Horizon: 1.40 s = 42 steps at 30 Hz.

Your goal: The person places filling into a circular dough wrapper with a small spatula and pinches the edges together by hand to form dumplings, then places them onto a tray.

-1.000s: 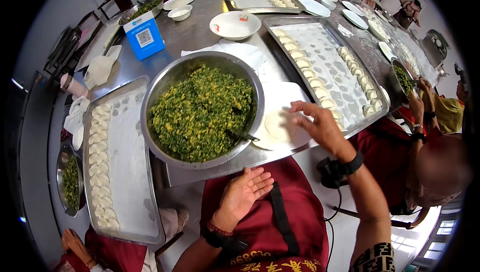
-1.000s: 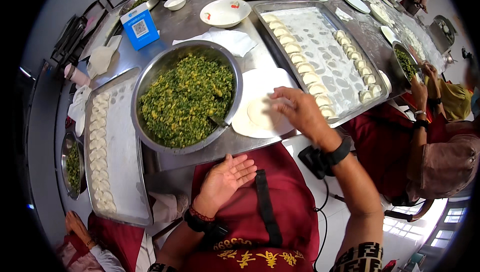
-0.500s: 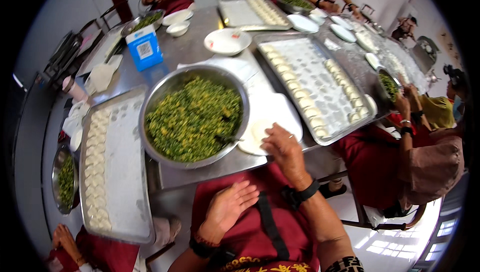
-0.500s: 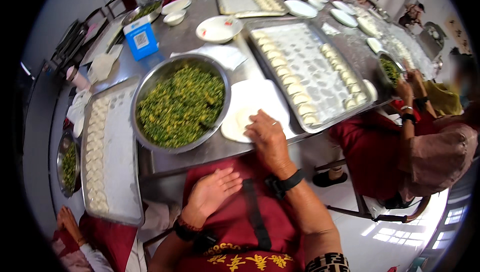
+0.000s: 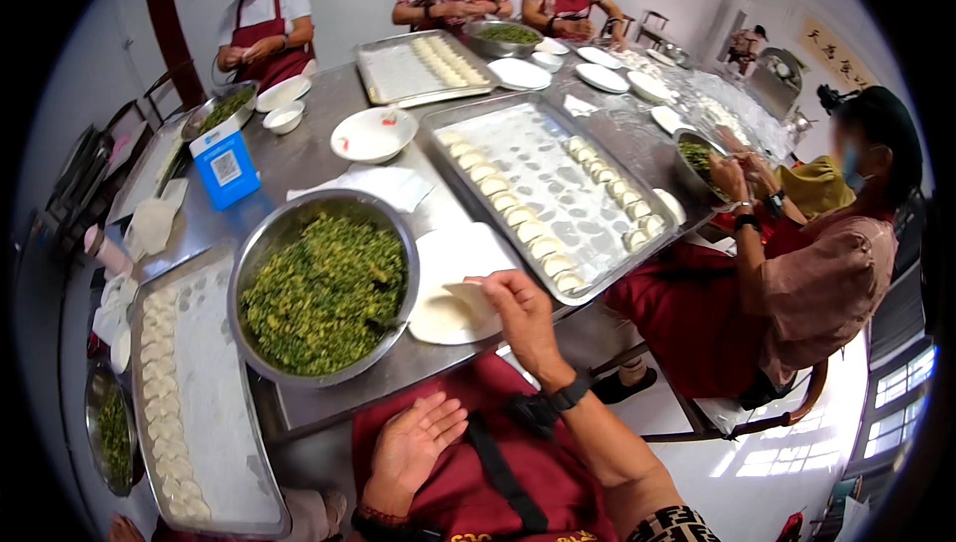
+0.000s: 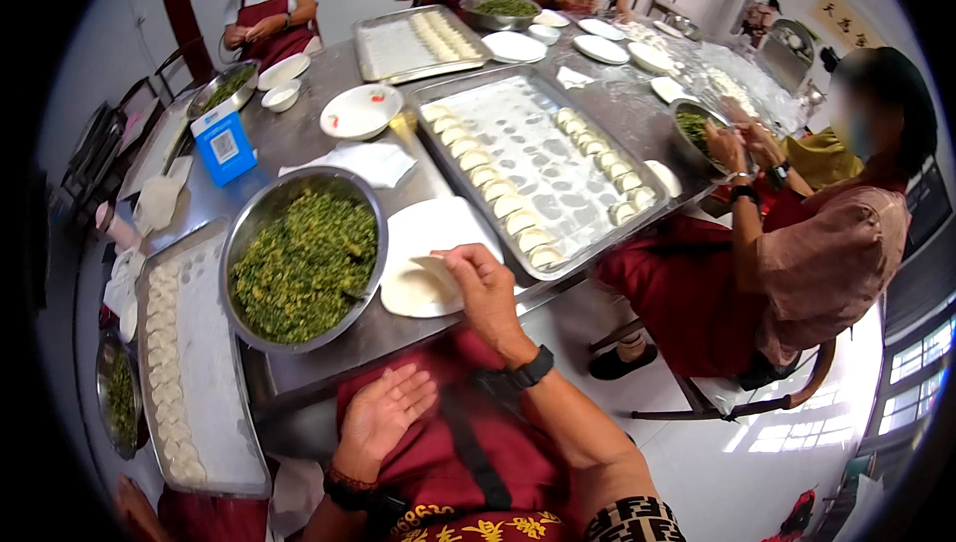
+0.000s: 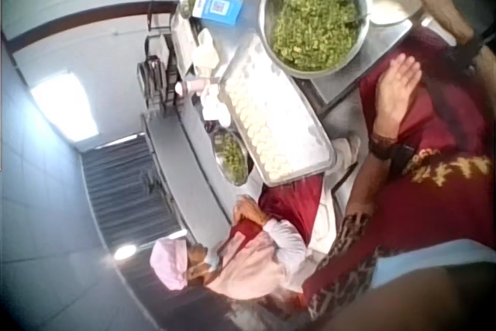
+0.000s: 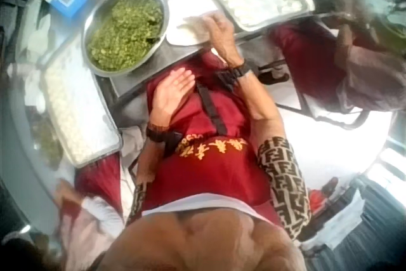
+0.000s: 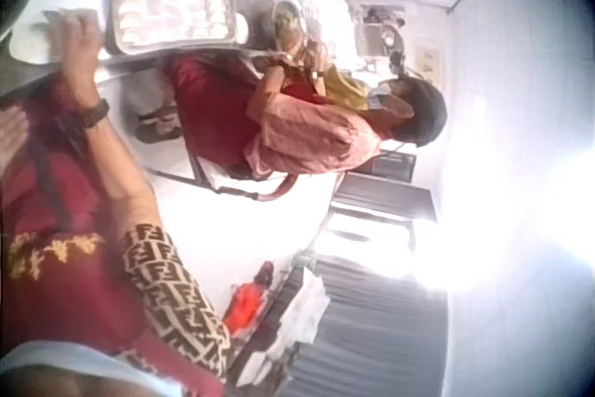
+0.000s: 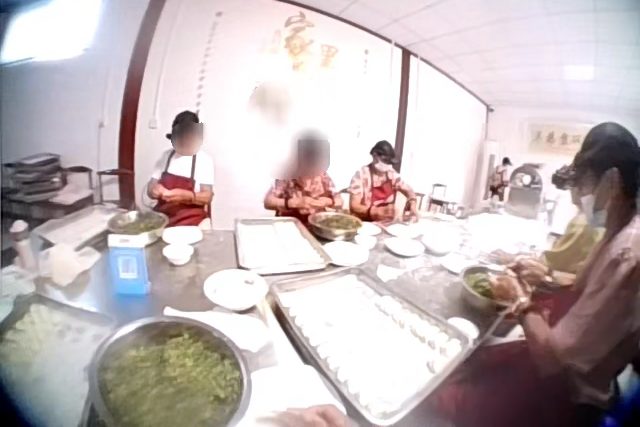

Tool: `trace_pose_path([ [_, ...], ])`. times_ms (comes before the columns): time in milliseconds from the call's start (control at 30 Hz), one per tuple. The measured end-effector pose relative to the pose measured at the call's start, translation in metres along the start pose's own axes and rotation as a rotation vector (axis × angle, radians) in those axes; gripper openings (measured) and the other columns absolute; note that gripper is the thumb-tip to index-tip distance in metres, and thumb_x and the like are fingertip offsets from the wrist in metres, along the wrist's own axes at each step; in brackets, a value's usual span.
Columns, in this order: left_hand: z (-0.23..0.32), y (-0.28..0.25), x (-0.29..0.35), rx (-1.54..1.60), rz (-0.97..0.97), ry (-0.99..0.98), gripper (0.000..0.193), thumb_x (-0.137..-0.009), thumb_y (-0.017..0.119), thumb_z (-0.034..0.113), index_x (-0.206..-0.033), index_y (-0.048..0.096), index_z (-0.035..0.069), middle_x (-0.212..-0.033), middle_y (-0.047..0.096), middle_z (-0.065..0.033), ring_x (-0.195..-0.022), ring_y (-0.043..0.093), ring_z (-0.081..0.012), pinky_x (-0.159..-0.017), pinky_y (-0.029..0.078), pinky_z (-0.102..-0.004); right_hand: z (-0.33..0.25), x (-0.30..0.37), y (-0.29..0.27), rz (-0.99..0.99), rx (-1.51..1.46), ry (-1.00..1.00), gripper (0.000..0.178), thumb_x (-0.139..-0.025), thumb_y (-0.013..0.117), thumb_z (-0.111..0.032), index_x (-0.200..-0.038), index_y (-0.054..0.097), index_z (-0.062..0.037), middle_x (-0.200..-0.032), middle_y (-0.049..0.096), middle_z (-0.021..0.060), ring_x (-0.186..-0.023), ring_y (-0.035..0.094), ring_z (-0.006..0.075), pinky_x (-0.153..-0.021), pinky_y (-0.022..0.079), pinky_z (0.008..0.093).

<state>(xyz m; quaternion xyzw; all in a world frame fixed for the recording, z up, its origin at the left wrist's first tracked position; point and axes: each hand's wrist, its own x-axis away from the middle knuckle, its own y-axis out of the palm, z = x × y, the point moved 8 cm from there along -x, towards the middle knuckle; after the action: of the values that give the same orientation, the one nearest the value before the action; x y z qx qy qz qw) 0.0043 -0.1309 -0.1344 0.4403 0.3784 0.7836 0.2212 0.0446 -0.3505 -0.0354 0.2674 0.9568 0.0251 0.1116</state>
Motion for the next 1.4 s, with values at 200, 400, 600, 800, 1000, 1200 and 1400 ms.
trace_pose_path([
  [200, 0.007, 0.036, 0.007, -0.046, -0.317, 0.12, 0.052, -0.099, 0.057, 0.027, -0.138, 0.043, -0.004, -0.143, 0.046, -0.0203, -0.136, 0.041, -0.0346, -0.117, 0.03, -0.0486, 0.02, 0.061, 0.033, -0.03, -0.513, 0.504, 0.025, -0.097, 0.063, -0.028, -0.106, 0.061, -0.0042, -0.085, 0.064, -0.0013, -0.069, 0.055, 0.0068, -0.065, 0.046, 0.0226],
  [400, 0.028, 0.044, 0.022, 0.012, -0.334, 0.332, 0.052, -0.098, 0.06, 0.028, -0.139, 0.044, 0.001, -0.141, 0.05, -0.0119, -0.132, 0.045, -0.0253, -0.116, 0.031, -0.0455, 0.025, 0.101, 0.071, -0.123, -0.555, 0.651, 0.024, -0.098, 0.063, -0.026, -0.107, 0.06, -0.0045, -0.091, 0.064, 0.0016, -0.071, 0.056, 0.0081, -0.067, 0.049, 0.0239],
  [600, 0.039, 0.026, 0.033, 0.02, -0.176, 0.416, 0.049, -0.099, 0.057, 0.027, -0.136, 0.045, -0.003, -0.136, 0.054, -0.0146, -0.126, 0.051, -0.0256, -0.111, 0.038, -0.0426, 0.024, 0.106, 0.074, -0.224, -0.284, 0.554, 0.016, -0.097, 0.061, -0.014, -0.107, 0.06, -0.0019, -0.096, 0.067, 0.0037, -0.083, 0.062, 0.0086, -0.076, 0.051, 0.0223],
  [800, 0.06, 0.006, 0.059, 0.059, -0.093, 0.42, 0.04, -0.101, 0.053, 0.021, -0.13, 0.049, -0.006, -0.129, 0.057, -0.0202, -0.125, 0.053, -0.0346, -0.11, 0.041, -0.0469, -0.007, 0.073, 0.066, -0.138, 0.062, 0.227, 0.025, -0.091, 0.069, -0.006, -0.114, 0.06, 0.0001, -0.083, 0.068, 0.0036, -0.077, 0.061, 0.0089, -0.073, 0.05, 0.0228],
  [1000, 0.074, -0.008, 0.082, 0.111, 0.006, 0.408, 0.037, -0.101, 0.05, 0.018, -0.128, 0.049, -0.008, -0.129, 0.056, -0.0237, -0.126, 0.051, -0.0408, -0.112, 0.038, -0.0528, -0.034, 0.038, 0.093, -0.219, 0.478, -0.07, 0.041, -0.086, 0.075, -0.01, -0.124, 0.06, -0.0043, -0.074, 0.064, 0.0012, -0.07, 0.056, 0.0054, -0.066, 0.046, 0.0215],
  [1200, 0.079, -0.008, 0.088, 0.181, 0.012, 0.382, 0.042, -0.104, 0.044, 0.023, -0.131, 0.044, -0.01, -0.132, 0.053, -0.0261, -0.128, 0.049, -0.0425, -0.113, 0.036, -0.053, -0.051, 0.024, 0.128, -0.427, 0.647, -0.288, 0.022, -0.085, 0.075, -0.015, -0.102, 0.072, -0.002, -0.084, 0.067, 0.0092, -0.069, 0.062, 0.0178, -0.064, 0.049, 0.0284],
  [1400, 0.084, -0.01, 0.087, 0.217, 0.022, 0.361, 0.048, -0.105, 0.041, 0.029, -0.132, 0.042, -0.01, -0.134, 0.051, -0.0279, -0.129, 0.048, -0.0403, -0.113, 0.036, -0.0518, -0.07, 0.017, 0.115, -0.343, 0.629, -0.314, 0.016, -0.095, 0.065, -0.015, -0.103, 0.071, -0.0013, -0.084, 0.069, 0.0067, -0.068, 0.061, 0.0131, -0.062, 0.049, 0.0273],
])
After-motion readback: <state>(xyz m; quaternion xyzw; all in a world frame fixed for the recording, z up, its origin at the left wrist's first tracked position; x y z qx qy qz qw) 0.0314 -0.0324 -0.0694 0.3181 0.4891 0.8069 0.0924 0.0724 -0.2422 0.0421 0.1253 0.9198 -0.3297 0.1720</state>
